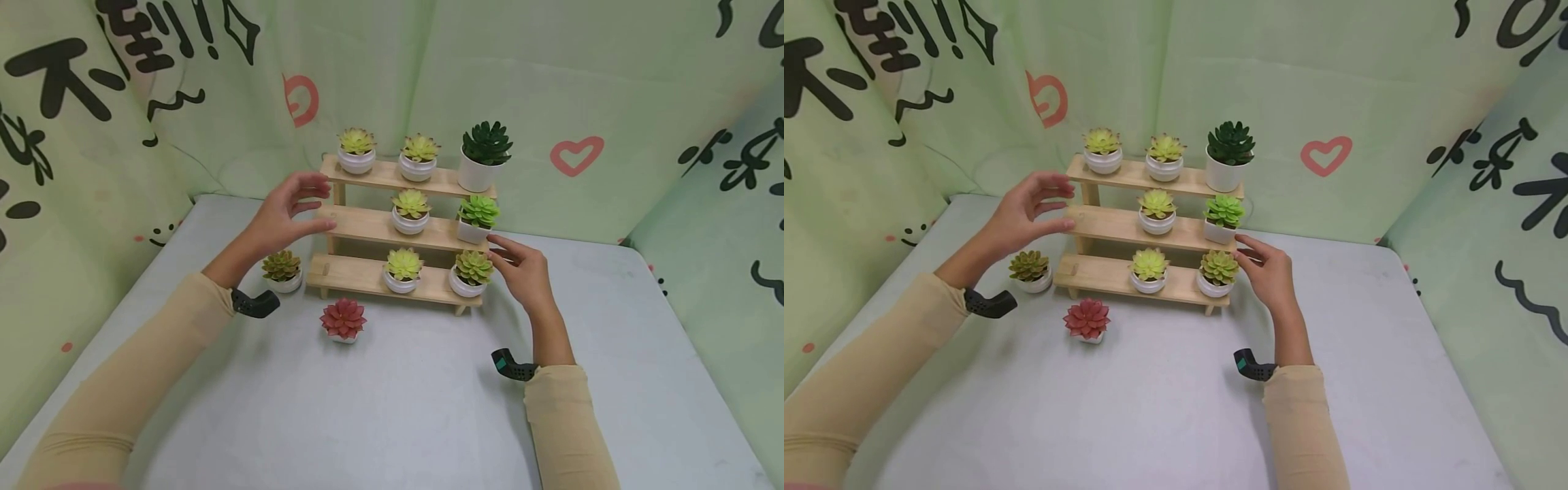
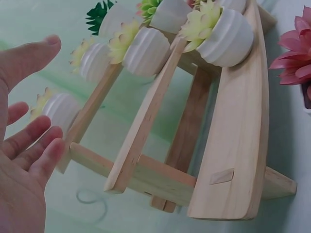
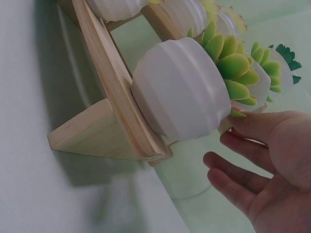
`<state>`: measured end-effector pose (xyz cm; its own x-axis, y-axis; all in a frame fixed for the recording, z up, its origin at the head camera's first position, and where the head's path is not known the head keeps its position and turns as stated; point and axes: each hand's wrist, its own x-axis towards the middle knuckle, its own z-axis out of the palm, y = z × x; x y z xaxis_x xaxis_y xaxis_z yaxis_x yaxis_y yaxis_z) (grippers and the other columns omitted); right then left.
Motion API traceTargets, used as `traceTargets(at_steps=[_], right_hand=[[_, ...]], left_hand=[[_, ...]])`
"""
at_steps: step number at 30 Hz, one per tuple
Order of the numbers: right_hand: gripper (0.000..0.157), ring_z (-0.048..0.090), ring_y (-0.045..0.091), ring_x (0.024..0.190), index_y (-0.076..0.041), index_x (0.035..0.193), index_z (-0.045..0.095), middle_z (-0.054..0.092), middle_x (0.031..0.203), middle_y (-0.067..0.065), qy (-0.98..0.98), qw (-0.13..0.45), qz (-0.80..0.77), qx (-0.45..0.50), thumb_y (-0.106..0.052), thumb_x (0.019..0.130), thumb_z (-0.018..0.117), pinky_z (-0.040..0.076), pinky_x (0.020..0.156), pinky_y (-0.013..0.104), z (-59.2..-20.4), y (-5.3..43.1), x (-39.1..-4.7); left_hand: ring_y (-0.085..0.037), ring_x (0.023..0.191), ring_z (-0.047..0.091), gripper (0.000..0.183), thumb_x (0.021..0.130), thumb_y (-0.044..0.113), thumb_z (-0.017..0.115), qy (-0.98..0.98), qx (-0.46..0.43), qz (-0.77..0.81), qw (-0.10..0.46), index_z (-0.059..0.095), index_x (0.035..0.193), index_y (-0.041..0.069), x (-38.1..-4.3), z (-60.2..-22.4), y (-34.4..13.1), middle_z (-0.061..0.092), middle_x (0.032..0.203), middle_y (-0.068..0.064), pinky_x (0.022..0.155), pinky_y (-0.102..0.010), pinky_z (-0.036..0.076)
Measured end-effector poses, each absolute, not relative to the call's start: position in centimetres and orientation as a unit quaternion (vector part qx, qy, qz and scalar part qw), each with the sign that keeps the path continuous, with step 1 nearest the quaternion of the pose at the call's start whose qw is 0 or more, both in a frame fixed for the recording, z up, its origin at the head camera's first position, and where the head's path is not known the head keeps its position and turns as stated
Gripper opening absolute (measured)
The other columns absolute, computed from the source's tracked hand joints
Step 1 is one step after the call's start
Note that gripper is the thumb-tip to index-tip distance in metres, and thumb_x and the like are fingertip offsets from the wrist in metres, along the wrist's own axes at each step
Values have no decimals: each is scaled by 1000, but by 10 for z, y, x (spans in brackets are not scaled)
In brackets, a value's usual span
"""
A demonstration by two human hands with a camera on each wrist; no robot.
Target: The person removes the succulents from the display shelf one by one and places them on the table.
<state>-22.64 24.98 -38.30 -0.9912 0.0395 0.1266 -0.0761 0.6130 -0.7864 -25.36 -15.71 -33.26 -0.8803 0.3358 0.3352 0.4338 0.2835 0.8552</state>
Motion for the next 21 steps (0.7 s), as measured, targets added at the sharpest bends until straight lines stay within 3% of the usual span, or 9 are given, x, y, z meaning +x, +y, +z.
traceTargets(at_steps=[10, 21], right_hand=[[41, 57, 30, 125, -14, 137, 56, 54, 141, 10, -896, 66, 438, 14, -24, 97, 59, 48, 103, 47, -383, 251, -227], [41, 57, 30, 125, -14, 137, 56, 55, 141, 10, -897, 66, 437, 14, -23, 97, 59, 48, 103, 47, -384, 251, -227]], left_hand=[[-26, 128, 49, 69, 83, 10, 76, -804, -232, -544, 61, 39, 140, 1, -264, -327, -157, 51, 135, -16, 111, -40, 42], [-23, 128, 49, 69, 82, 13, 77, -812, -217, -538, 68, 39, 139, 3, -273, -320, -154, 49, 137, -14, 112, -38, 41]])
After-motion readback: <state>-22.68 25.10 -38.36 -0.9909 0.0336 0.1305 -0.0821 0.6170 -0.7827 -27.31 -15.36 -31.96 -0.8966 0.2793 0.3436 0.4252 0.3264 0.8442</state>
